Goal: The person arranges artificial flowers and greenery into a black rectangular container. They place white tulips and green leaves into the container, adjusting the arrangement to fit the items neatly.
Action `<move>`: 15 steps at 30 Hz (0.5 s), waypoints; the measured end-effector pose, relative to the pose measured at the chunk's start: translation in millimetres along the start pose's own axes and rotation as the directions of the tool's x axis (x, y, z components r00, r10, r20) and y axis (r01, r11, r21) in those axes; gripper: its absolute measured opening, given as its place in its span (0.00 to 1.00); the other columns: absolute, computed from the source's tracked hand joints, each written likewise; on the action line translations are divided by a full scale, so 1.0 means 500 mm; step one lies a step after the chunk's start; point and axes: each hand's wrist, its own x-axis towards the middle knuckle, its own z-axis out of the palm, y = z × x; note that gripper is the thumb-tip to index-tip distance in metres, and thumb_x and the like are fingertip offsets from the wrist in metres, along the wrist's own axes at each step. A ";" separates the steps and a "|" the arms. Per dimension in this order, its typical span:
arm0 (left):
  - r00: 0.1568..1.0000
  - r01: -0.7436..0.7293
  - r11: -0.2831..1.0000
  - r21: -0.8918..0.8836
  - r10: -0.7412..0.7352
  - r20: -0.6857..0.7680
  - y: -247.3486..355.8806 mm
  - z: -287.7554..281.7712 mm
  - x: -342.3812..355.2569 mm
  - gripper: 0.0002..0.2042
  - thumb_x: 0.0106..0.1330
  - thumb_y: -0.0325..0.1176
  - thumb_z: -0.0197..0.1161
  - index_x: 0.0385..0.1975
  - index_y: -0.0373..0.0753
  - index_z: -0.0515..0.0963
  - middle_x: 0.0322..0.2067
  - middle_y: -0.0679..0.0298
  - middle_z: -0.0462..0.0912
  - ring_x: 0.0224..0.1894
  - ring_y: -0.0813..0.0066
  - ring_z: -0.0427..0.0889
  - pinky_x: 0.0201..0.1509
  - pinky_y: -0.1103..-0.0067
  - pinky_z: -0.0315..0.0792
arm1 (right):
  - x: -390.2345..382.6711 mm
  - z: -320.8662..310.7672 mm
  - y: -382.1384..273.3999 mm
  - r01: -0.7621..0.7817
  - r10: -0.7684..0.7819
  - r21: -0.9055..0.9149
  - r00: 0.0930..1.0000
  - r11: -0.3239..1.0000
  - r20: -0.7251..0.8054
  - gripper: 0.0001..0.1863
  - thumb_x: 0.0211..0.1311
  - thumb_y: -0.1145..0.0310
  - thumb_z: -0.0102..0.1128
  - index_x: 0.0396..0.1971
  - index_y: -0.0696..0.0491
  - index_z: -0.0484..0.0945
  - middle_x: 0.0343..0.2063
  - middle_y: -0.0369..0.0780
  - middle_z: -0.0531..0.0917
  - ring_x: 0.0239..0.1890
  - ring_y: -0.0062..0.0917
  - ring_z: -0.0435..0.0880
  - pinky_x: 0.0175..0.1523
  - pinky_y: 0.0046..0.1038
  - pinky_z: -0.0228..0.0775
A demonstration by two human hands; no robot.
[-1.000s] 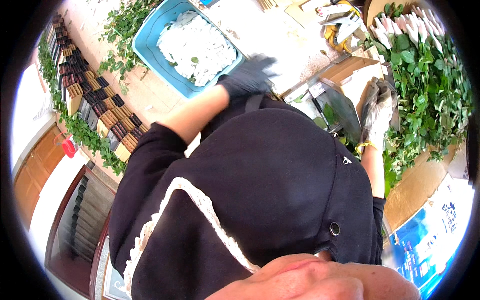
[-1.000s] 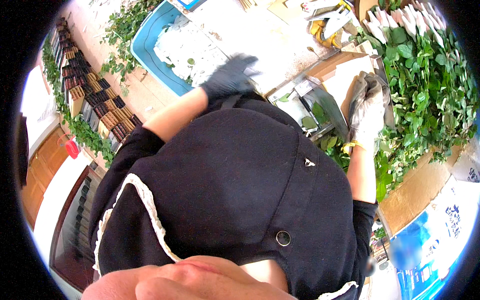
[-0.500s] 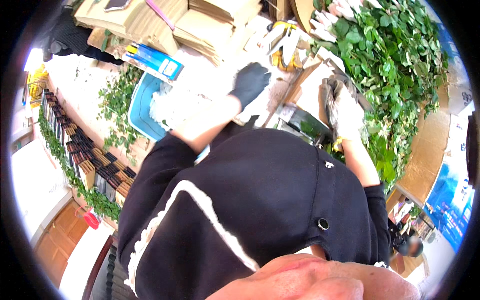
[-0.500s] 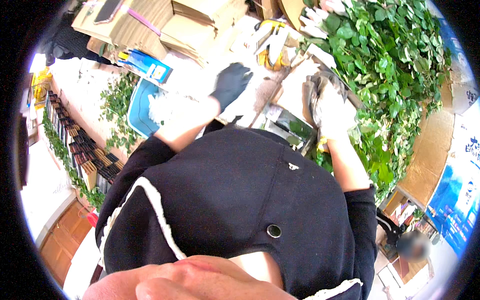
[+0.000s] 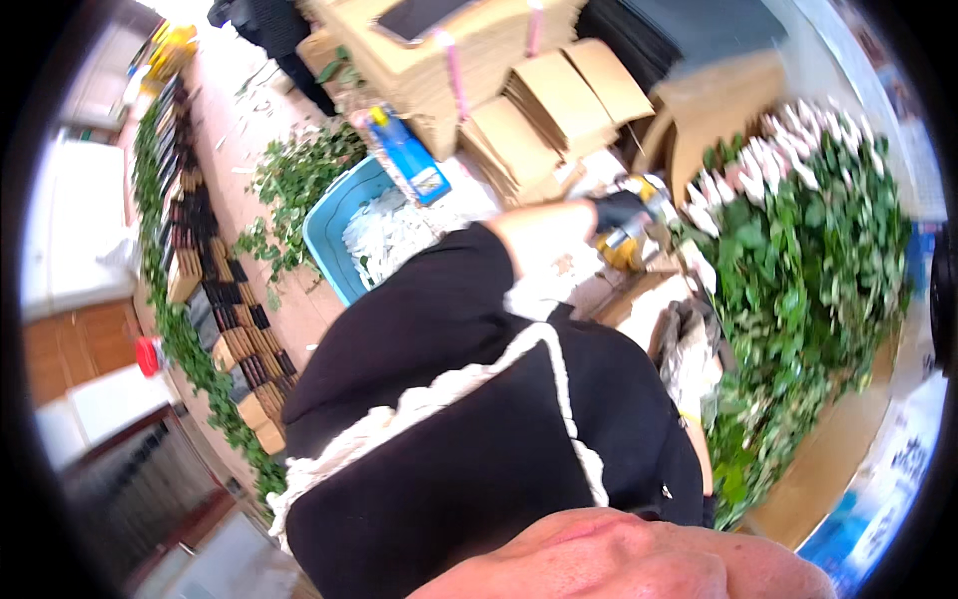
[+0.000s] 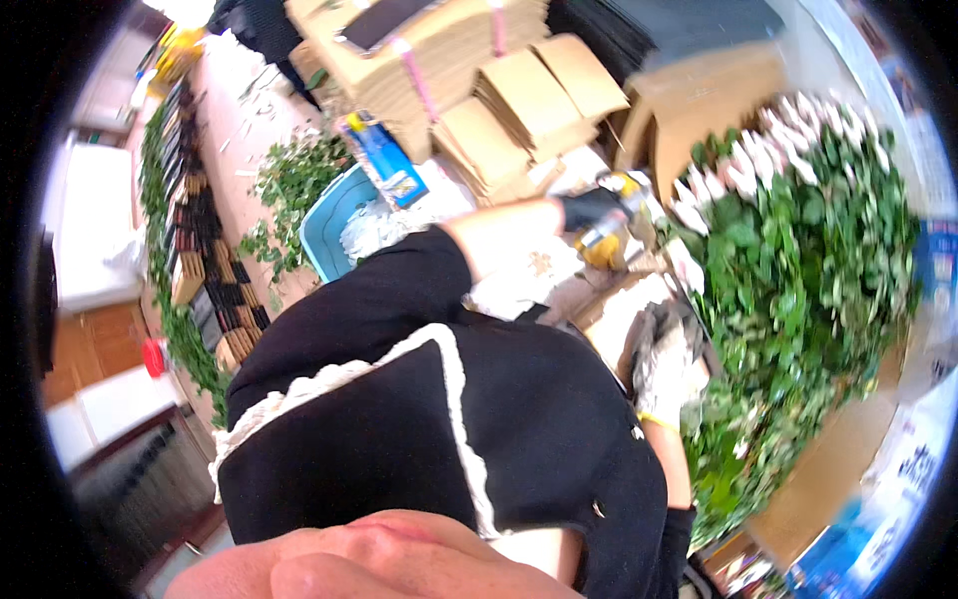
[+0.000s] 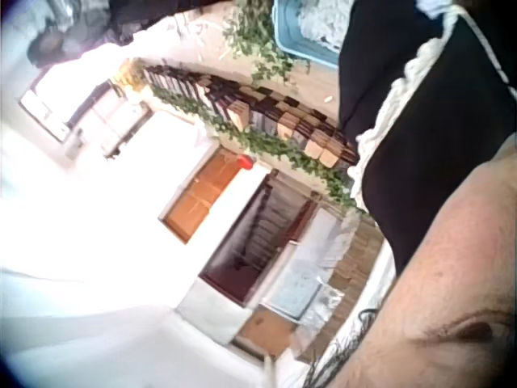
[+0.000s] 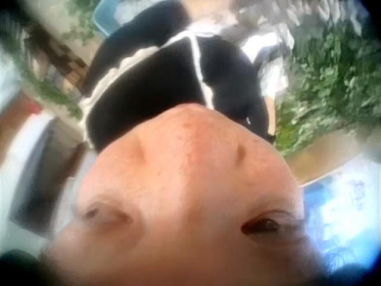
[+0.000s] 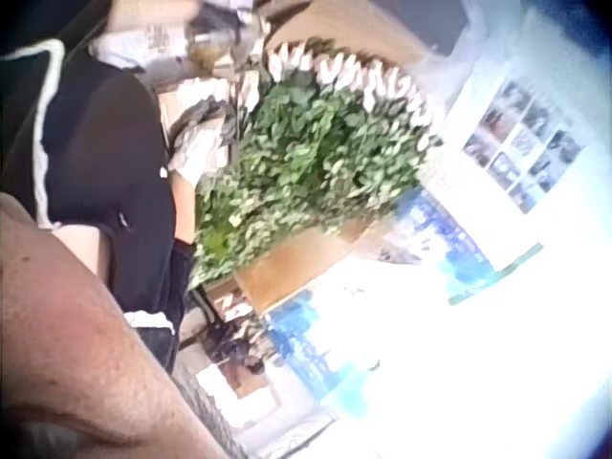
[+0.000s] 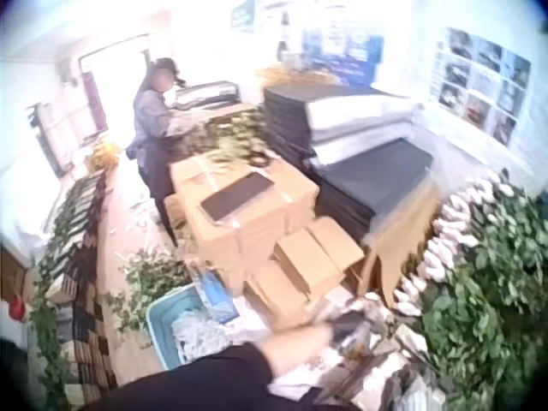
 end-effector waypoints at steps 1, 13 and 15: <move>0.995 0.040 0.927 -0.372 -0.003 0.099 -0.007 -0.006 -0.050 0.21 0.55 0.43 0.67 0.45 0.35 0.79 0.36 0.58 0.83 0.39 0.71 0.81 0.44 0.72 0.74 | -0.006 -0.010 -0.002 -0.089 0.091 -0.052 0.995 0.995 0.034 0.15 0.62 0.61 0.57 0.42 0.56 0.77 0.44 0.51 0.78 0.48 0.48 0.74 0.56 0.44 0.64; 0.860 -0.100 0.916 0.388 -0.116 0.497 0.131 -0.012 -0.339 0.50 0.45 0.23 0.65 0.73 0.44 0.47 0.66 0.56 0.62 0.66 0.68 0.64 0.66 0.74 0.60 | 0.015 0.001 0.020 0.005 0.006 0.067 0.987 0.998 -0.160 0.15 0.59 0.57 0.62 0.39 0.51 0.79 0.40 0.44 0.80 0.45 0.43 0.77 0.55 0.42 0.65; 0.815 -0.093 0.957 0.273 -0.084 0.573 0.130 -0.002 -0.315 0.47 0.45 0.23 0.64 0.71 0.41 0.52 0.68 0.58 0.60 0.69 0.70 0.61 0.68 0.74 0.59 | 0.009 -0.005 0.017 -0.013 0.021 0.046 0.984 0.999 -0.174 0.14 0.58 0.57 0.62 0.38 0.50 0.80 0.40 0.44 0.80 0.46 0.42 0.77 0.55 0.41 0.65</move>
